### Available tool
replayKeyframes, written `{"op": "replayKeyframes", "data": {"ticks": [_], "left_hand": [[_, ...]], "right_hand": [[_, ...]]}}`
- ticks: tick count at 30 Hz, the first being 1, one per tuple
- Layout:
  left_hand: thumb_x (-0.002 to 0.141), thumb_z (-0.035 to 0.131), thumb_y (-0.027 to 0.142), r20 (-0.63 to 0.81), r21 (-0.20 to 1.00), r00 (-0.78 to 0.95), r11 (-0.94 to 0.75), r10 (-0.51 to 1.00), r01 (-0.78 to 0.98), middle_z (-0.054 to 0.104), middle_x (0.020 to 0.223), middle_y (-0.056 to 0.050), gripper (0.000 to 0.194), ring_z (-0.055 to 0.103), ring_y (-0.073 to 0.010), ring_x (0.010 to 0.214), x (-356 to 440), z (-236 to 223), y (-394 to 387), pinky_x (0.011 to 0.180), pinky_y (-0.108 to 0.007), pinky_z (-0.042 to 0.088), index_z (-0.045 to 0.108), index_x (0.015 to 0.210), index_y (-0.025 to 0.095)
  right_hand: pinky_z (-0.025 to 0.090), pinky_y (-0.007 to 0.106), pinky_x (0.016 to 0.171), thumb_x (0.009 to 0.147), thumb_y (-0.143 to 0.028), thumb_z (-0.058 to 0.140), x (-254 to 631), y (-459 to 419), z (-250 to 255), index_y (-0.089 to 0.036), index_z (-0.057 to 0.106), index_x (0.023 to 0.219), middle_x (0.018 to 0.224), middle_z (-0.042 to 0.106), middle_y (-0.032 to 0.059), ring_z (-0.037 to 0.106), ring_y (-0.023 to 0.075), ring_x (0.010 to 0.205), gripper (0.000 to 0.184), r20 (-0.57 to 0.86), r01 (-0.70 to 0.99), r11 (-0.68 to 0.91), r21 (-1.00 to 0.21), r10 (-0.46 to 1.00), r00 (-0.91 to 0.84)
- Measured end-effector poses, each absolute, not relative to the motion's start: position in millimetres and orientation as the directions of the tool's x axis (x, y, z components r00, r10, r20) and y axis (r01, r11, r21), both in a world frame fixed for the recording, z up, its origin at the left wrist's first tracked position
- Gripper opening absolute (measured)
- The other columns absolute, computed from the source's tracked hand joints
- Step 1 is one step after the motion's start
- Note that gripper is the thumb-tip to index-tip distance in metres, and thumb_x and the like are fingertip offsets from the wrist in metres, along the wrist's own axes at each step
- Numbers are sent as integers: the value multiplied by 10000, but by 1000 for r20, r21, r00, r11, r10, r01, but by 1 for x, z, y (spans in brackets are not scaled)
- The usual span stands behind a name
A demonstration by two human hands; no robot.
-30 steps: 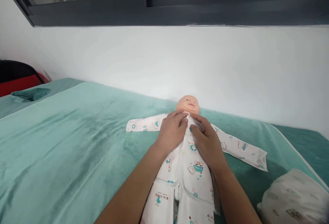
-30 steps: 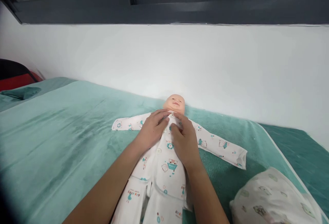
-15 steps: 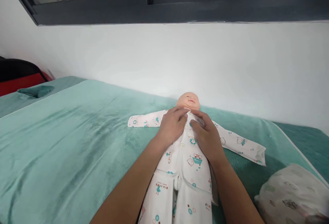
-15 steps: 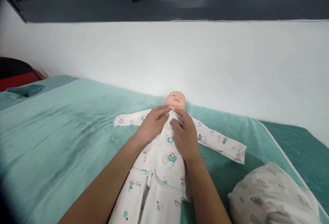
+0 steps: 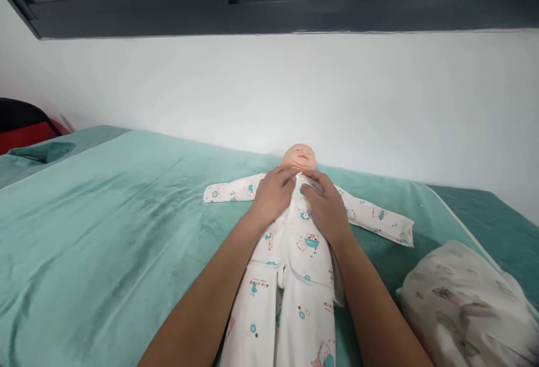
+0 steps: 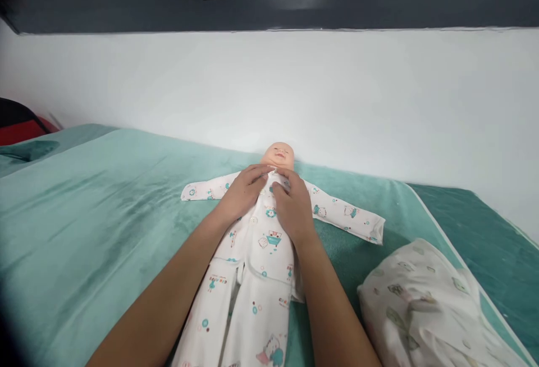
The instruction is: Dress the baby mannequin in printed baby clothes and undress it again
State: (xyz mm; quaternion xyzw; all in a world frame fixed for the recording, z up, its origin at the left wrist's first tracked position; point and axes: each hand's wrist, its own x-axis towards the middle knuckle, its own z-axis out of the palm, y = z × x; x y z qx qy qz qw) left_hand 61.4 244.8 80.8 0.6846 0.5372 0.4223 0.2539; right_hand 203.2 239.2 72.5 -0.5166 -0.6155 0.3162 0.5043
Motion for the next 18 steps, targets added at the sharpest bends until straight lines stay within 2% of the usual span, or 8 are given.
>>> {"op": "replayKeyframes", "data": {"ticks": [7,12,18], "left_hand": [[974,415,252,317,794,80,-310,945,523,650,1397,-13,395,544,-213,1350,61,79,246,1181,-392,396,720,1223,265],[959,458,270,300,814,9,-260,954,520,673,1352,-49,359,584,-234,1293,62,78,248,1160,-410,418,724,1197,231],[974,433,272,332,804,39,-305,943,510,681,1334,-43,375,587,-226,1289,62,77,247,1148,-401,434,737,1192,257]], "right_hand": [[408,454,1093,828,-335,573,203,239,70,-233,669,1144,1257,697,66,600,264,1205,346,315,301,289,-909,948,41],[402,451,1098,832,-335,573,205,243,66,-243,670,1134,1267,696,57,599,261,1212,331,345,308,321,-896,938,27],[403,448,1112,852,-326,536,206,244,66,-266,688,1145,1289,703,36,601,251,1238,335,337,277,323,-905,942,2]]}}
